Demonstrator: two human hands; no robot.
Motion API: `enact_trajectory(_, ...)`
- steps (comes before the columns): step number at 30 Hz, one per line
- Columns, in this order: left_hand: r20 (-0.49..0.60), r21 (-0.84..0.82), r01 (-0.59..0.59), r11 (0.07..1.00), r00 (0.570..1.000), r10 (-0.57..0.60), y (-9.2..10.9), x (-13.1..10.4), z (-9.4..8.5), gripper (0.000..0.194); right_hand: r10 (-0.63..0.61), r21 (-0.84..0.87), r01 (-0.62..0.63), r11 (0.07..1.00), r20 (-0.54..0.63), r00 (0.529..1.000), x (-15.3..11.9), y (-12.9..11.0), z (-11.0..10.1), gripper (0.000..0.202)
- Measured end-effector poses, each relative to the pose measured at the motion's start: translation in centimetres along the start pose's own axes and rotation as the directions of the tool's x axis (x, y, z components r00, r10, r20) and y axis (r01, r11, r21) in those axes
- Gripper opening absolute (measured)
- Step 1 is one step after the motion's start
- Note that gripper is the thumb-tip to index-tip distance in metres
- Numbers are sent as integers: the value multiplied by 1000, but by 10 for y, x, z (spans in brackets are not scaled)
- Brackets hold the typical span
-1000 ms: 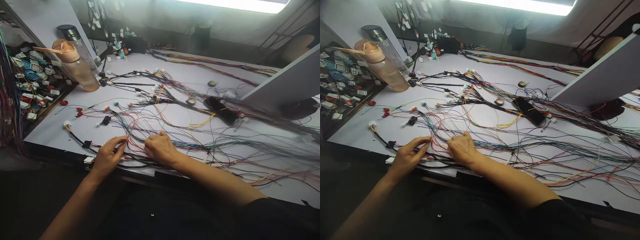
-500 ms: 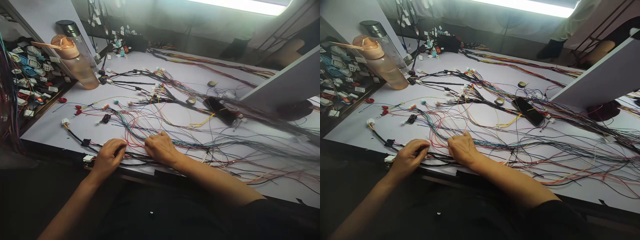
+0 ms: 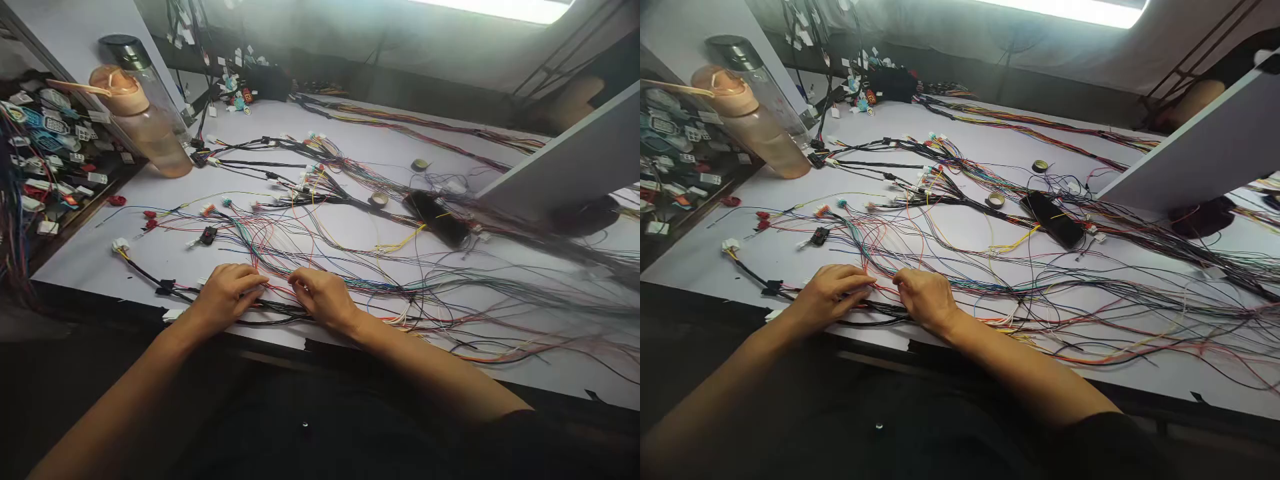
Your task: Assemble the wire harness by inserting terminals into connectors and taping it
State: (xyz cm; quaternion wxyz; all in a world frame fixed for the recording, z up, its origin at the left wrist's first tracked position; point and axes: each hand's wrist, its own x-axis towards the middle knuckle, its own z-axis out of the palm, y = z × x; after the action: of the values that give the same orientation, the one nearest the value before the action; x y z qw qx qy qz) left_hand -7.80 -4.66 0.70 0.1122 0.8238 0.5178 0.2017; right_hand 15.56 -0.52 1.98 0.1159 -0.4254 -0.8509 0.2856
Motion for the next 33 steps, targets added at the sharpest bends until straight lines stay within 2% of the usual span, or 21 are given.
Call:
enact_trajectory(4,-24,45,-62,997,998,63,-5,7,4,17,-42,-112,50,992,77,996,3,-5,-4,20)
enact_trajectory(9,-21,152,-69,986,997,73,-4,9,6,17,-43,-245,76,967,137,990,9,-15,-6,38)
enact_trajectory(14,-71,131,-87,988,993,97,-3,4,3,14,11,-342,51,938,176,984,13,-20,-4,26)
enact_trajectory(19,-85,114,-161,980,981,172,-1,6,3,10,88,-239,-49,970,156,984,14,-15,-1,24)
enact_trajectory(22,10,121,-195,973,981,195,1,16,4,11,81,-154,-65,986,99,992,12,-9,2,20)
enact_trajectory(25,119,147,-153,977,984,136,0,23,6,12,66,-94,-63,994,28,997,12,-2,8,17)
enact_trajectory(27,148,179,-146,973,982,120,-2,24,7,13,61,-60,-61,996,-12,998,13,1,12,15)
enact_trajectory(30,161,184,-177,967,976,148,-2,23,5,11,61,-5,-61,998,-50,997,14,5,15,13)
enact_trajectory(33,123,121,-182,976,978,167,5,20,-1,13,86,66,-82,994,-72,994,15,6,14,12)
